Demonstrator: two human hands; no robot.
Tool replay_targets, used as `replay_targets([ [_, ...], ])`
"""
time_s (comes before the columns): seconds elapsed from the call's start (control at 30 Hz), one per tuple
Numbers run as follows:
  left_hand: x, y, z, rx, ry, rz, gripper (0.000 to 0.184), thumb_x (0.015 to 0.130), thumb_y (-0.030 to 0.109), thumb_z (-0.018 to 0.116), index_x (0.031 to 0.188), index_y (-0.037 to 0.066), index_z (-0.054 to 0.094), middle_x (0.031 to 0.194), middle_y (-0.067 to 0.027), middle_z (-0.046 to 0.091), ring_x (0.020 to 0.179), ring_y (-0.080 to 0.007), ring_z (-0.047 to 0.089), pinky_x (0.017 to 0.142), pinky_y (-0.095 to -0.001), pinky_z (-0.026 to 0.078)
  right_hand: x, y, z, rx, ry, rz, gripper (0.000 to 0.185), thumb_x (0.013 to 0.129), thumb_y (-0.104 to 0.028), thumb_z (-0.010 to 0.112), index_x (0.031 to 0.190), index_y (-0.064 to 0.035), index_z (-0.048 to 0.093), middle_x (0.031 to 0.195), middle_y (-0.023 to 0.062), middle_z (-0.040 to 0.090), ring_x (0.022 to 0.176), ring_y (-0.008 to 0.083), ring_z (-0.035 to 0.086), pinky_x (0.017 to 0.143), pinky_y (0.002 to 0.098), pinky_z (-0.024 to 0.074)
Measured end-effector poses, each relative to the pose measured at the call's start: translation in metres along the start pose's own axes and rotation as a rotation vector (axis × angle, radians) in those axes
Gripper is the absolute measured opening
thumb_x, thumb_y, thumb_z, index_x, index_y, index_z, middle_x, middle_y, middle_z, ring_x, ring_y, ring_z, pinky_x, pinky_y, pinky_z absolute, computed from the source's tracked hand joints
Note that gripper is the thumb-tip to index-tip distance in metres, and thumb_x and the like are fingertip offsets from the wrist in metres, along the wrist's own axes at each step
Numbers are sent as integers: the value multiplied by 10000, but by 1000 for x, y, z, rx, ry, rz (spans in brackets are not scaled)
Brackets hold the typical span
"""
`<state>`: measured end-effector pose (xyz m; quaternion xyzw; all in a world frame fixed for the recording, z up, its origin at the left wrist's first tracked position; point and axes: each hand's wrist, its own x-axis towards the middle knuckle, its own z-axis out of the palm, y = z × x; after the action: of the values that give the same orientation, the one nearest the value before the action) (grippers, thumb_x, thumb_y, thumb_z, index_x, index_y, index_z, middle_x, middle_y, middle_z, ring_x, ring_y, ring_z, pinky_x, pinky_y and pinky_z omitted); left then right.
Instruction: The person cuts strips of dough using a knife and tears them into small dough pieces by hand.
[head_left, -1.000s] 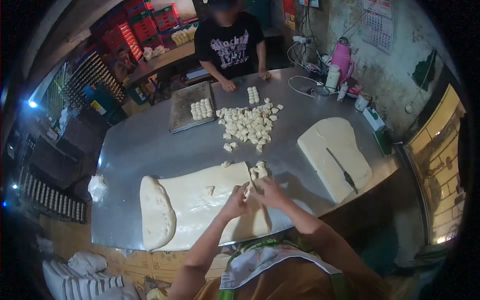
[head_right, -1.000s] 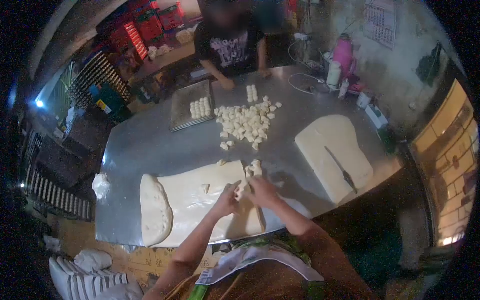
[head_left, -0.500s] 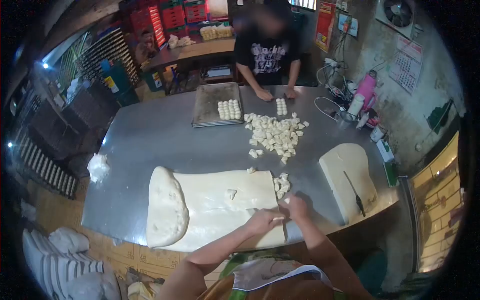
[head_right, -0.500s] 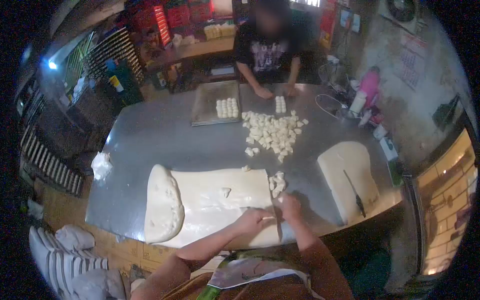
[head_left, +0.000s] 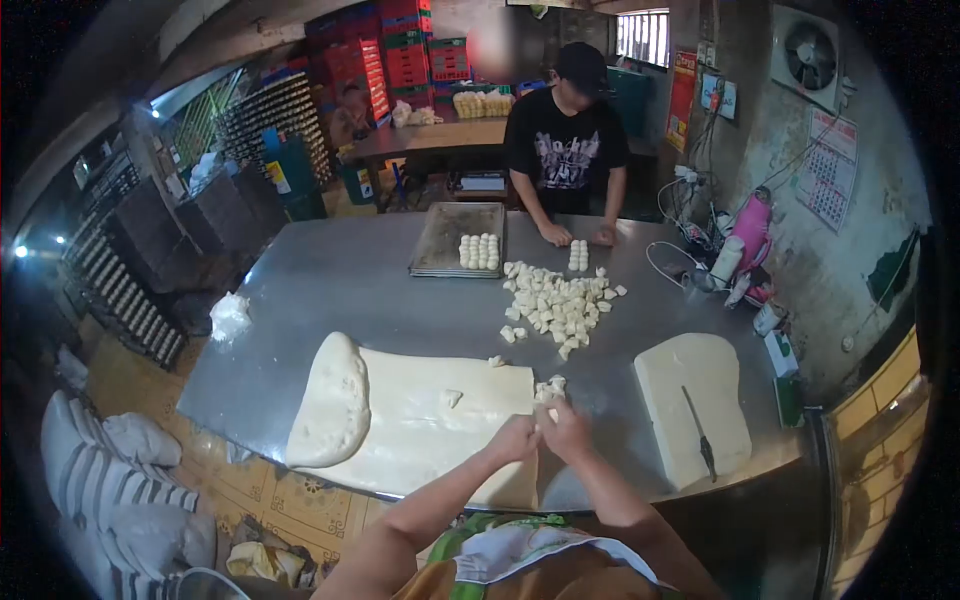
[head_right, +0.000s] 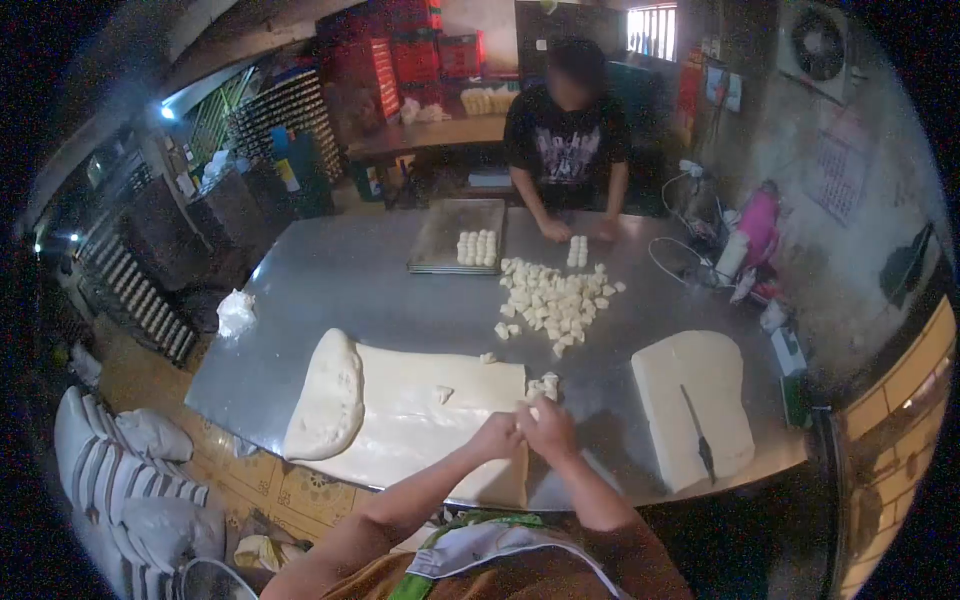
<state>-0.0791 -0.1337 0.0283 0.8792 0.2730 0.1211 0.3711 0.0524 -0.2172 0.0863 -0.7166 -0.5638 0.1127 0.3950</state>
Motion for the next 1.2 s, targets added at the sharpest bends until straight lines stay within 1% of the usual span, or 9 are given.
replay_targets([
  [0.13,-35,50,-13,-43,6,464,346,847,103,657,1182,18,645,827,-136,686,876,-241,689,821,-345,532,3,72,3,-339,-109,285,333,804,-291,717,1035,-56,665,873,192,673,833,358,669,703,446,541],
  [0.3,-32,39,-25,-476,133,33,365,859,99,651,1211,7,621,859,-137,691,889,-249,691,844,-351,539,-22,27,-21,-135,288,-266,359,804,-294,723,1066,-58,658,858,196,684,826,368,671,729,449,532],
  [0.43,-24,44,-30,-285,460,407,430,800,40,617,1228,-1,608,924,-217,686,919,-311,694,813,-388,545,-28,-17,-16,244,-226,-178,383,802,-288,728,1078,-36,645,866,197,681,834,374,669,746,454,524],
  [0.57,-5,18,-46,-458,155,234,418,809,33,610,1226,-3,610,940,-232,684,927,-311,694,835,-373,545,-14,-31,-3,359,72,-153,395,818,-320,712,1065,-19,646,846,201,675,826,375,670,737,457,524],
  [0.7,-17,38,-53,-224,-396,-321,420,814,34,606,1232,-4,607,966,-227,689,938,-314,693,883,-367,531,-14,20,28,-93,59,183,410,809,-352,732,1068,-43,651,971,193,677,875,367,677,706,483,529],
  [0.8,-38,18,-39,-271,-68,477,420,802,10,663,1220,14,622,871,-183,680,882,-234,701,780,-329,547,-15,39,24,-425,-207,423,473,828,-424,680,1060,-13,647,964,186,671,904,368,670,754,459,526],
  [0.97,-18,-7,-57,-688,95,223,408,787,4,662,1193,39,643,894,-188,692,903,-260,700,790,-346,540,-32,11,31,-269,10,66,445,810,-388,712,1055,-23,641,1038,192,657,967,366,652,780,450,523],
  [1.1,-6,1,-46,-429,405,537,381,782,39,613,1159,57,662,1005,-187,699,957,-350,683,919,-379,510,-14,-37,16,173,-64,-20,448,790,-362,744,1069,-33,622,1086,218,647,1061,362,621,865,432,501],
  [1.2,2,-9,-51,-443,97,314,377,798,54,612,1169,96,664,1008,-165,701,956,-341,682,888,-402,515,-11,-38,11,349,-55,11,456,797,-369,734,1085,-36,616,1082,209,649,1059,365,620,872,430,501],
])
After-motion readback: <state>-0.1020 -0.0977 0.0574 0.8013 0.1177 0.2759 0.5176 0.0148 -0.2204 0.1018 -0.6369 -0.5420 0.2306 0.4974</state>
